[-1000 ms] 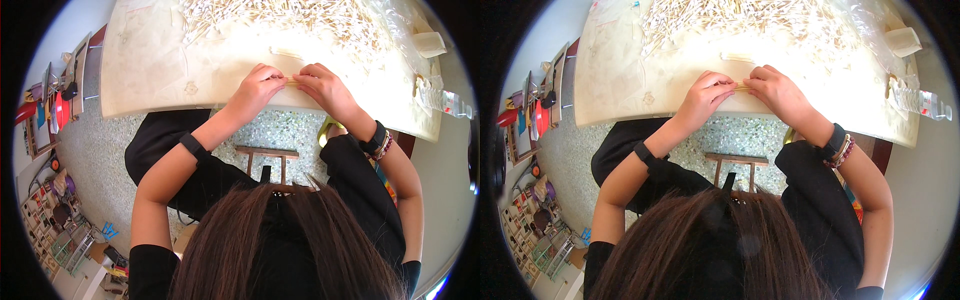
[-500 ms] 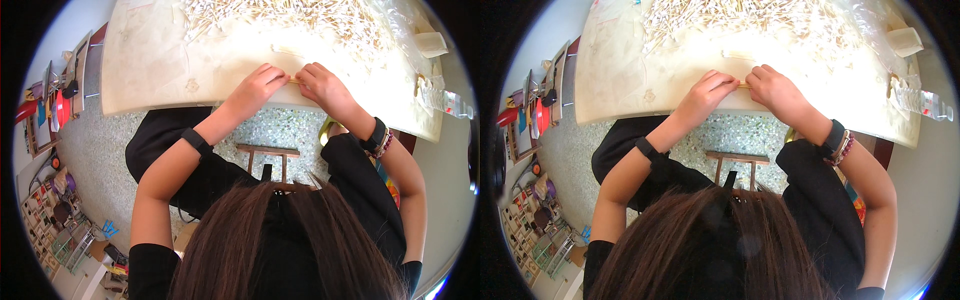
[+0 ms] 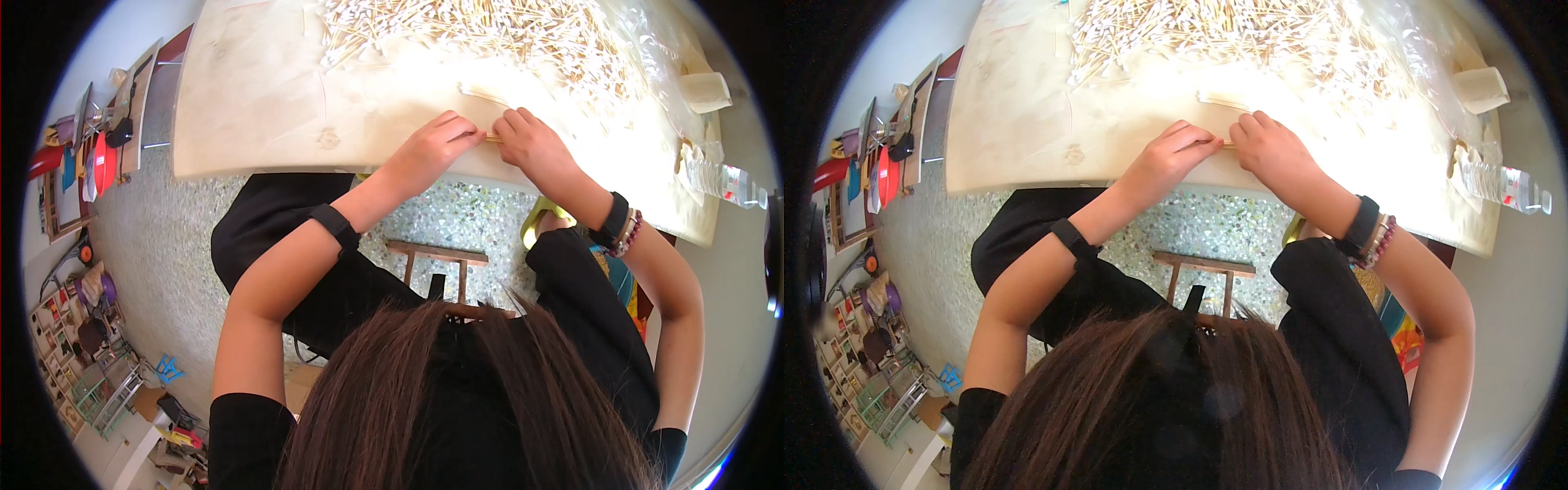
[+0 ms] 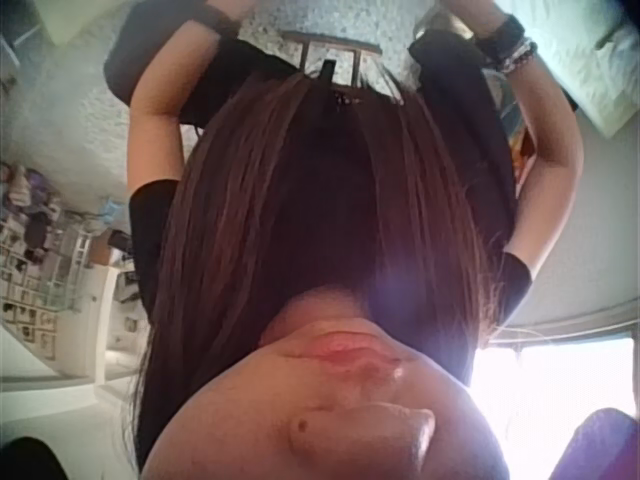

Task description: Sorting and placing cotton swabs into small plastic bags.

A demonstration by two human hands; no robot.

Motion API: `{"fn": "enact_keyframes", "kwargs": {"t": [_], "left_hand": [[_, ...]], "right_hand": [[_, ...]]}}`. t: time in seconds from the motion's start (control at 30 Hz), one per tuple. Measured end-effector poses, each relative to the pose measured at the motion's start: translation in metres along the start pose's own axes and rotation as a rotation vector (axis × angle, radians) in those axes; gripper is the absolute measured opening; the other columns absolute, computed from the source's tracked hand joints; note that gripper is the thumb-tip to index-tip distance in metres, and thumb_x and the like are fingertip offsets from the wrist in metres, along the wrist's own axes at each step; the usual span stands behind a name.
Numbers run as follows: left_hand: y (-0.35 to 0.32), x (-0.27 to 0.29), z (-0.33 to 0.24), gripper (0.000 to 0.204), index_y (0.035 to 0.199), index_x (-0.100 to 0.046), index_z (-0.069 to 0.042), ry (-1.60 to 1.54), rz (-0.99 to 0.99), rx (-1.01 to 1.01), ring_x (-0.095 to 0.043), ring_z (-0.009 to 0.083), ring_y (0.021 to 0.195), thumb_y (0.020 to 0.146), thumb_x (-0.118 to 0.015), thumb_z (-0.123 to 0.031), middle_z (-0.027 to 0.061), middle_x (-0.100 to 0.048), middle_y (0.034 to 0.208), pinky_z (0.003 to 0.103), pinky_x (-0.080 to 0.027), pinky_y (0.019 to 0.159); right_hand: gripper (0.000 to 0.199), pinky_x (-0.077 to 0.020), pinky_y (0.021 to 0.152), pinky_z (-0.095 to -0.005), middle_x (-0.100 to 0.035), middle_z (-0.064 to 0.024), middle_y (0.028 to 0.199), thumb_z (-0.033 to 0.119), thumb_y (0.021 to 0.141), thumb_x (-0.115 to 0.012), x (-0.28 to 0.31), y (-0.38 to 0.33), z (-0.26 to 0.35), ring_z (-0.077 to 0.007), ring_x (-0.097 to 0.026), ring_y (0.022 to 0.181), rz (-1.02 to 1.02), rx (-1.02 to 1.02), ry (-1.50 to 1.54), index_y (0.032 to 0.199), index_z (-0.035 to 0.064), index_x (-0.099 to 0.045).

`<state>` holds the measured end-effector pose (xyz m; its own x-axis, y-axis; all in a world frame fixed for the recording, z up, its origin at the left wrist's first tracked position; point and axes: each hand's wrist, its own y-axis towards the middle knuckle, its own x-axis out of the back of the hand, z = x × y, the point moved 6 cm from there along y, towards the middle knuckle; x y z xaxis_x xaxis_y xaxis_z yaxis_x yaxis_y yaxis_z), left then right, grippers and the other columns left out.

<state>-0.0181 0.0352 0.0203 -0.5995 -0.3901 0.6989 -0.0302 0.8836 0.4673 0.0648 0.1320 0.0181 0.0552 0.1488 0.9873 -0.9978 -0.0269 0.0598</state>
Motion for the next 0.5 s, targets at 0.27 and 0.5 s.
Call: {"fn": "enact_keyframes", "kwargs": {"t": [0.27,0.5], "left_hand": [[0.000,0.002,0.001,0.026,0.098,-0.063,0.003,0.002,-0.004,-0.009,-0.056,0.0221,0.085,0.073,-0.059,-0.001,0.0096,-0.059,0.090,0.029,-0.048,0.073],[-0.004,0.004,0.003,0.025,0.098,-0.063,0.003,-0.026,-0.038,-0.007,-0.056,0.0223,0.084,0.074,-0.061,-0.001,0.0098,-0.060,0.090,0.029,-0.048,0.073]], "right_hand": [[0.015,-0.0461,0.076,-0.0329,-0.047,-0.0107,0.085,0.009,0.076,-0.057,-0.003,0.001,-0.001,-0.0246,-0.051,0.087,0.133,-0.096,-0.008,0.085,0.0014,-0.047],[0.017,-0.0484,0.059,-0.0387,-0.053,-0.0151,0.067,0.010,0.081,-0.054,0.003,0.002,0.001,-0.0312,-0.060,0.066,0.188,-0.237,0.230,0.088,0.0000,-0.043]]}}
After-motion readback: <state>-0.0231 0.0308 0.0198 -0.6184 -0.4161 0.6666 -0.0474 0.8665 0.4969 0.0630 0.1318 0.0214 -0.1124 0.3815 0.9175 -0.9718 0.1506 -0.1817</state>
